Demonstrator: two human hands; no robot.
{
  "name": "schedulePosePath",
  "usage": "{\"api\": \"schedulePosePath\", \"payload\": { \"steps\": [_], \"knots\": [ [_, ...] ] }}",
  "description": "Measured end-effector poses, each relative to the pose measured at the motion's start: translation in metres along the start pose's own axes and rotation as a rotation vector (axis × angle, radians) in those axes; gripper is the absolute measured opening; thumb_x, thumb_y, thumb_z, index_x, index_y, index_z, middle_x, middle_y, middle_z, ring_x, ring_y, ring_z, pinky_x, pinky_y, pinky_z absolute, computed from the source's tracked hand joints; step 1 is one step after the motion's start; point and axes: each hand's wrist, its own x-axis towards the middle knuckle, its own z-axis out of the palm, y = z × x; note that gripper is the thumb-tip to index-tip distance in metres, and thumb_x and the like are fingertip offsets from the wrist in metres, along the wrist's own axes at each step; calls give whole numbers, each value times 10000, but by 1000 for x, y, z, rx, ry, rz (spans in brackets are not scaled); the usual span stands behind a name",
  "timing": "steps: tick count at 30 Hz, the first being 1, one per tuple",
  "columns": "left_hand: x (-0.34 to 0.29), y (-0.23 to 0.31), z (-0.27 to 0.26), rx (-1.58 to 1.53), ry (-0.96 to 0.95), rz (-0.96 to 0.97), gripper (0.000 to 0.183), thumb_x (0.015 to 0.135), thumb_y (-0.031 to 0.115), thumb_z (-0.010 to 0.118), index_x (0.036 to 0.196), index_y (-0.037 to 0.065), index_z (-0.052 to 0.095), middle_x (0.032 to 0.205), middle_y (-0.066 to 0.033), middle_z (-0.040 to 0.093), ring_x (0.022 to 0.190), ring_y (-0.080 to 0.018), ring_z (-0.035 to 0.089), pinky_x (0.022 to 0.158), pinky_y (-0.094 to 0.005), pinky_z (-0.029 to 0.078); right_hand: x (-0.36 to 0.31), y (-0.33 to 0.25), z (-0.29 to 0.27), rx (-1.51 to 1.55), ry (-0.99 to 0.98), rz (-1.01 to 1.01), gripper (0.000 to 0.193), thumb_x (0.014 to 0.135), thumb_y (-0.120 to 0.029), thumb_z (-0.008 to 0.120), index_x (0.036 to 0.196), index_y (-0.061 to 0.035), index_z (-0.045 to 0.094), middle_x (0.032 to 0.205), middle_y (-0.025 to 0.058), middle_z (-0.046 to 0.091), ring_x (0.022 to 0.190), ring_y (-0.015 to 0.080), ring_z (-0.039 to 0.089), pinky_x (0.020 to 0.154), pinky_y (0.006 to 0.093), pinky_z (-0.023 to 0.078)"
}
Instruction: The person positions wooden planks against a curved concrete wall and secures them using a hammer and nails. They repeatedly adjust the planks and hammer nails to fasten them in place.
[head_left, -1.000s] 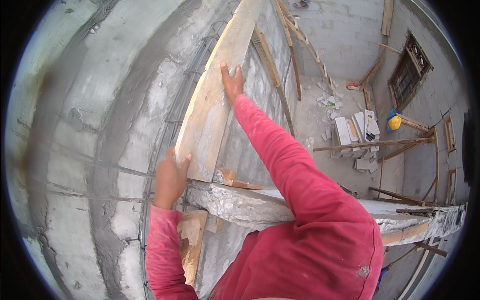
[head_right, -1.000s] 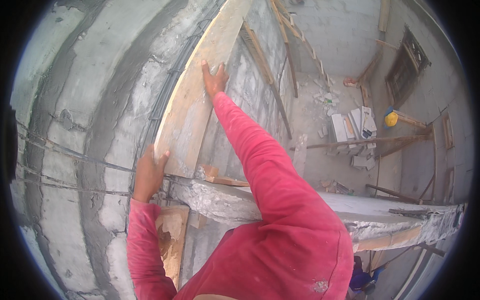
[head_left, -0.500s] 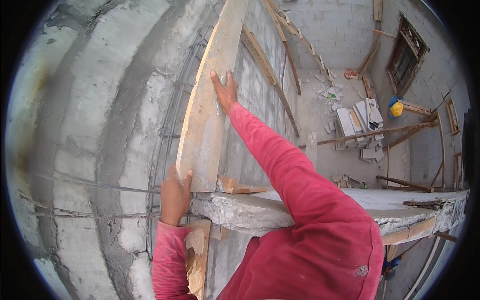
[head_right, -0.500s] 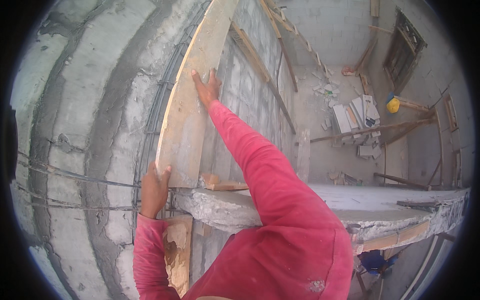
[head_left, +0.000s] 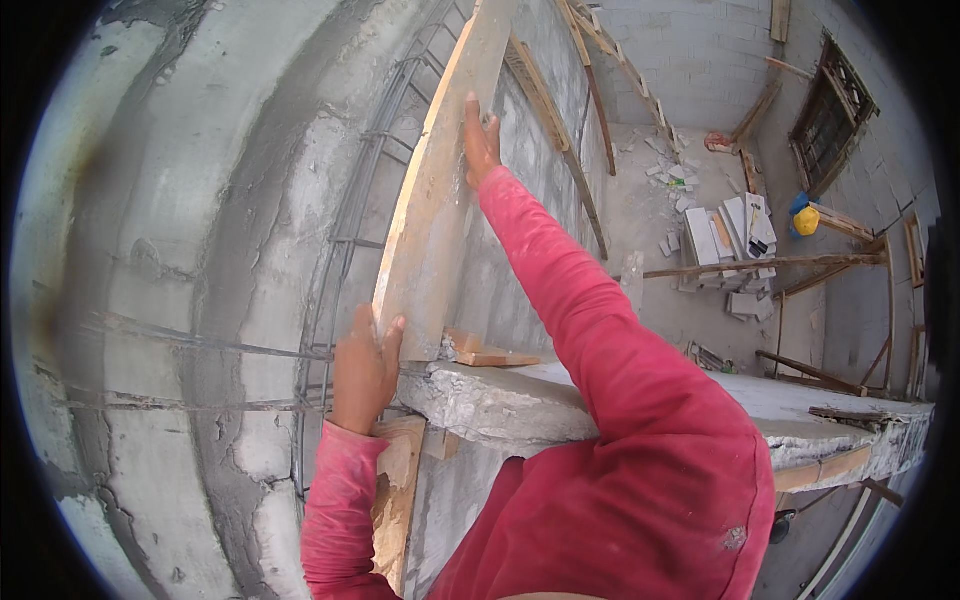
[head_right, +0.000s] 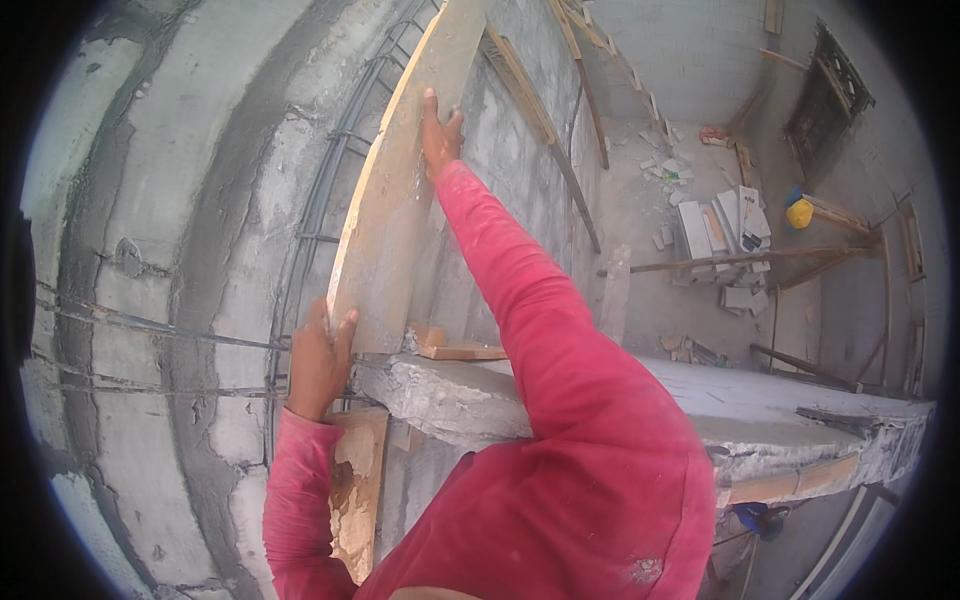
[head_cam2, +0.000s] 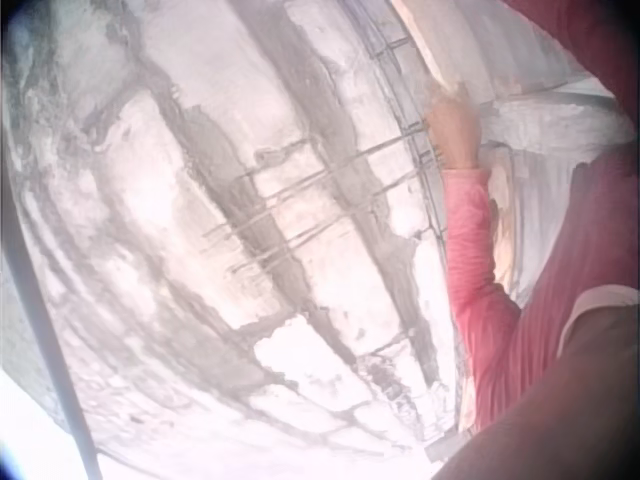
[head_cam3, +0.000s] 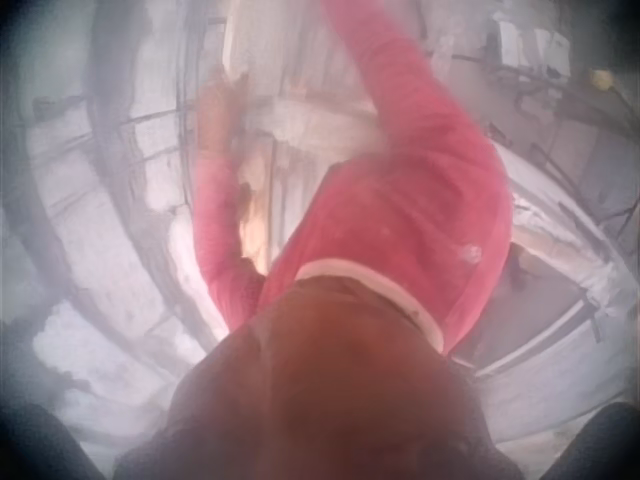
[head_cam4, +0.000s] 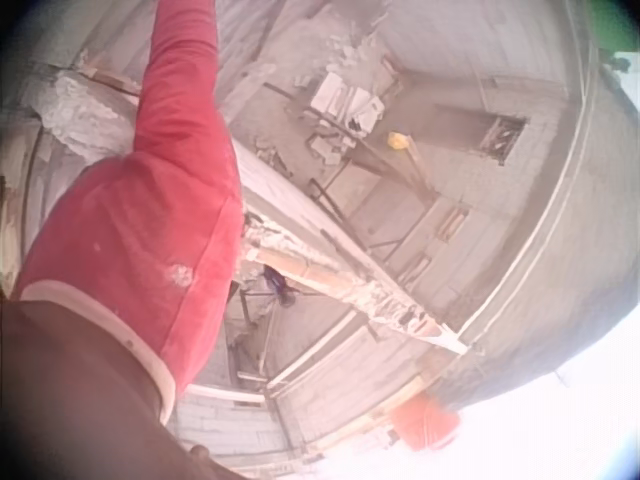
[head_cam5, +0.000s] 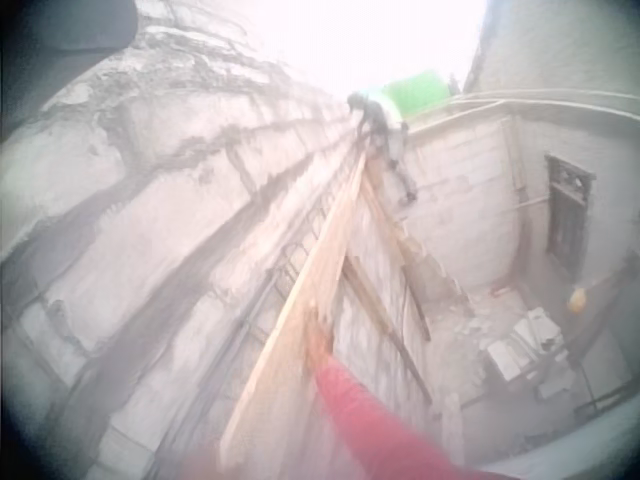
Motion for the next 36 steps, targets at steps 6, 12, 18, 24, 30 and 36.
{"api": "schedulePosePath", "payload": {
  "steps": [6,12,18,24,30,36],
  "knots": [
    [2,28,15,24,22,2,296,1020,236,664,1076,-20,527,737,-327,631,713,-551,627,580,-578,466,14,-5,-41,230,-106,-49,1168,908,-812,527,1676,-30,124,1672,246,270,1495,389,381,1203,536,350],
    [3,18,10,28,40,-41,345,1034,270,643,1153,-37,540,767,-331,644,756,-547,643,636,-588,478,21,-5,-28,128,-178,-74,1174,900,-823,536,1685,-54,122,1680,268,221,1521,403,334,1215,531,330],
    [10,-18,6,-85,33,-120,399,1043,302,629,1229,-46,571,906,-334,698,890,-530,684,749,-554,519,4,7,12,-254,43,-52,1123,850,-820,608,1673,-140,264,1582,387,185,1459,524,372,1197,509,352],
    [15,-17,4,-81,-17,-157,383,1032,285,649,1224,-43,600,976,-326,715,958,-507,696,788,-513,537,5,13,11,-281,66,-68,1079,866,-786,627,1657,-124,311,1537,351,250,1429,523,411,1183,478,374],
    [15,-13,-3,-72,-36,-120,376,1014,247,664,1241,-43,590,952,-328,710,932,-512,696,776,-521,536,11,23,10,-248,60,-102,1074,885,-798,585,1663,-119,290,1548,348,258,1420,517,418,1183,490,371],
    [-2,4,10,-141,151,-192,392,988,210,679,1261,-50,570,943,-336,702,914,-525,686,758,-535,530,12,22,6,-229,1,-102,1071,898,-796,560,1675,-126,251,1566,350,261,1434,498,410,1181,503,376]
  ]
}}
